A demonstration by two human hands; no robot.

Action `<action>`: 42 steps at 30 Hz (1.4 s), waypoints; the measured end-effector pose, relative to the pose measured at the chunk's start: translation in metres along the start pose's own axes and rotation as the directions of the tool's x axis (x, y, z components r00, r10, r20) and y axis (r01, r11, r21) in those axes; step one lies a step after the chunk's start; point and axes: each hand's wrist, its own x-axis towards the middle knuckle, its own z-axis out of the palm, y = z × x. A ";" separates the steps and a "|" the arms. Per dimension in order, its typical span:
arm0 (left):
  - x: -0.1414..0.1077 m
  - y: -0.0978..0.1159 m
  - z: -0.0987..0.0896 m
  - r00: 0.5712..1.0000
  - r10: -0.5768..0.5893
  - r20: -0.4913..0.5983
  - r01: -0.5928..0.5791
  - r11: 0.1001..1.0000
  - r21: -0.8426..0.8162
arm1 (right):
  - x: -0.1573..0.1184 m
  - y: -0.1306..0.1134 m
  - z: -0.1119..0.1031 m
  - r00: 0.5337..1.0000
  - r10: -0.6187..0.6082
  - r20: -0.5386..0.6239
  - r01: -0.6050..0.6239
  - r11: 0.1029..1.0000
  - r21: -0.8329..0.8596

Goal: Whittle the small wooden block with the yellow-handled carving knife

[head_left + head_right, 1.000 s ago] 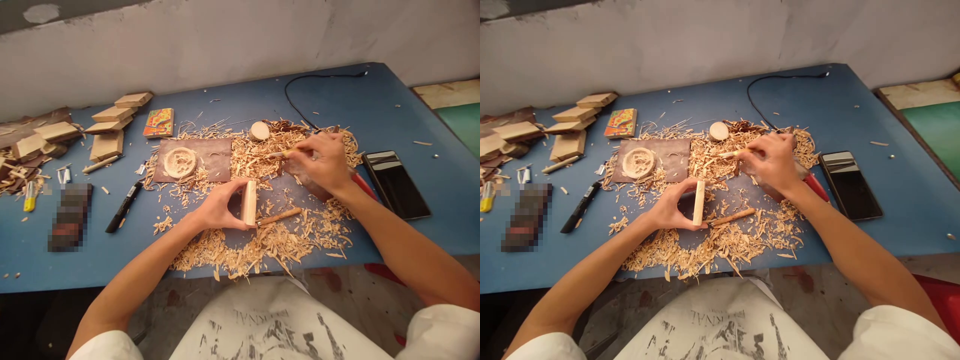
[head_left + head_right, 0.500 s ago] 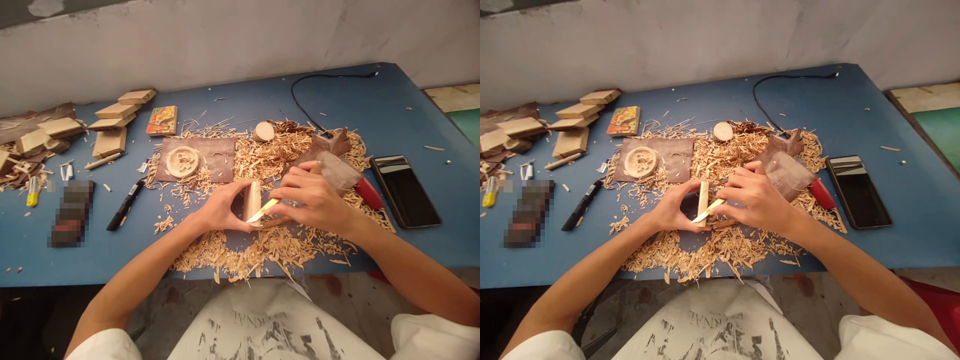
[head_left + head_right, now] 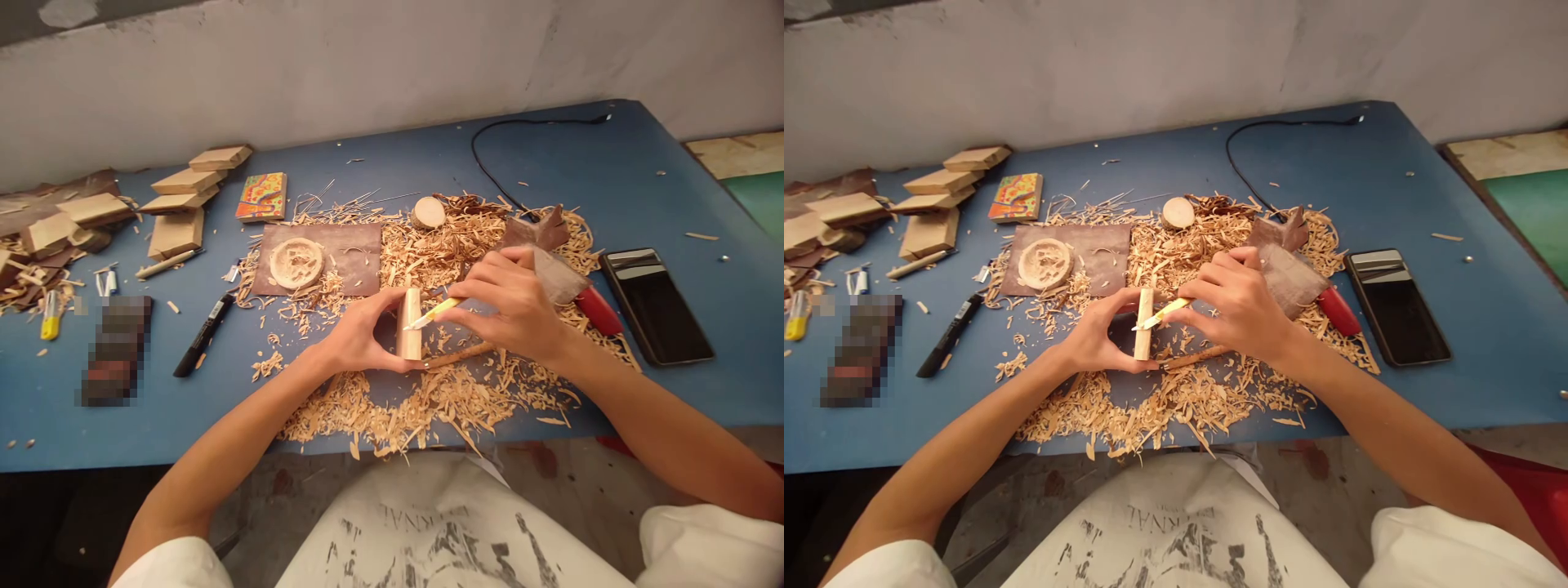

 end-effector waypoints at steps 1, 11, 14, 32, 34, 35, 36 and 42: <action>-0.001 -0.001 0.000 1.000 0.013 0.010 -0.014 1.000 0.007 | 0.000 0.010 0.001 0.998 0.046 -0.044 -0.048 0.998 -0.050; -0.001 0.000 0.000 1.000 0.003 0.028 -0.002 0.999 -0.037 | -0.001 0.009 -0.001 1.000 0.008 0.004 -0.009 0.963 0.269; -0.001 0.000 0.000 0.999 0.023 0.024 -0.022 0.999 -0.026 | -0.004 -0.009 0.006 0.993 -0.088 0.080 0.052 0.925 0.377; -0.001 0.000 -0.001 0.999 0.006 0.042 -0.007 1.000 0.012 | -0.002 0.035 0.008 0.967 0.210 -0.145 -0.210 0.978 0.014; -0.002 0.000 -0.001 0.999 -0.010 0.047 0.010 1.000 -0.005 | -0.001 0.048 0.006 0.936 0.282 -0.208 -0.277 0.959 0.054; -0.002 0.000 -0.001 0.999 -0.005 0.041 0.006 1.000 -0.011 | -0.002 0.051 0.005 0.931 0.297 -0.211 -0.286 0.955 0.082; -0.002 0.000 -0.001 0.999 0.008 0.039 -0.008 1.000 -0.011 | -0.002 0.051 0.005 0.935 0.297 -0.195 -0.281 0.954 0.107; 0.001 0.000 -0.001 0.987 0.159 0.002 -0.159 0.987 -0.012 | -0.006 0.016 0.016 0.997 0.058 -0.040 -0.044 0.956 0.289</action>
